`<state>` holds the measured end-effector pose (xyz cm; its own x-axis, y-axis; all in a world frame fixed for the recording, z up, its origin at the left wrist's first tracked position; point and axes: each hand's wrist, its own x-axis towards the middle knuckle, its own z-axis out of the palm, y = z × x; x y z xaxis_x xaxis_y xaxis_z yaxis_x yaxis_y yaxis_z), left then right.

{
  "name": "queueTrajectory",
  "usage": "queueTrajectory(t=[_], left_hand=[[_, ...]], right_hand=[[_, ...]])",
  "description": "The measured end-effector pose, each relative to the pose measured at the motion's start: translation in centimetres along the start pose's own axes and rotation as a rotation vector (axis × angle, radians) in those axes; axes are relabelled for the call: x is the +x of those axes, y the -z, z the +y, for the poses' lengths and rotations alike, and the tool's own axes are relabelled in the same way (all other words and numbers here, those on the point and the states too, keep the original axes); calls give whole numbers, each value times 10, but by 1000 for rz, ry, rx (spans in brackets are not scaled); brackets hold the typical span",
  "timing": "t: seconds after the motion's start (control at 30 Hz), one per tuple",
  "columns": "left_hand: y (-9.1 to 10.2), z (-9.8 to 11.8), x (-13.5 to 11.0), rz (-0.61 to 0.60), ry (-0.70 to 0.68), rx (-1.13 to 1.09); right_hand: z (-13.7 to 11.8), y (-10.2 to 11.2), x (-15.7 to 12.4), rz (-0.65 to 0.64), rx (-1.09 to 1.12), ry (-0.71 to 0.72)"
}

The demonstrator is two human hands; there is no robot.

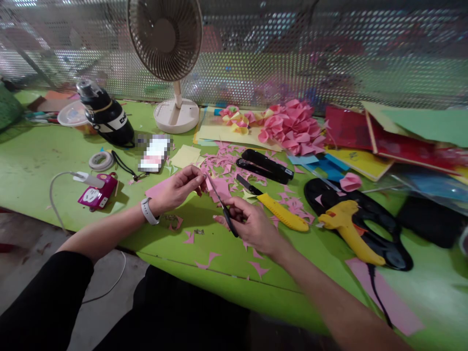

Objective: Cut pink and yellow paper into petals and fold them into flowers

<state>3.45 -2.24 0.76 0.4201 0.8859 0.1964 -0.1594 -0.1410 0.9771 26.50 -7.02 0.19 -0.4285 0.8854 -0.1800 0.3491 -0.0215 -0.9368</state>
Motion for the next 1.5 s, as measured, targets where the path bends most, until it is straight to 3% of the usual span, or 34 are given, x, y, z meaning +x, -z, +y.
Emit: queueTrajectory(t=[0.3,1.5], left_hand=[[-2,3,-3,-71,14,-13],[1,12,-3,-153,49,16]], right_hand=[[0,2,2,0,9,41],[1,0,0,-17,67,57]])
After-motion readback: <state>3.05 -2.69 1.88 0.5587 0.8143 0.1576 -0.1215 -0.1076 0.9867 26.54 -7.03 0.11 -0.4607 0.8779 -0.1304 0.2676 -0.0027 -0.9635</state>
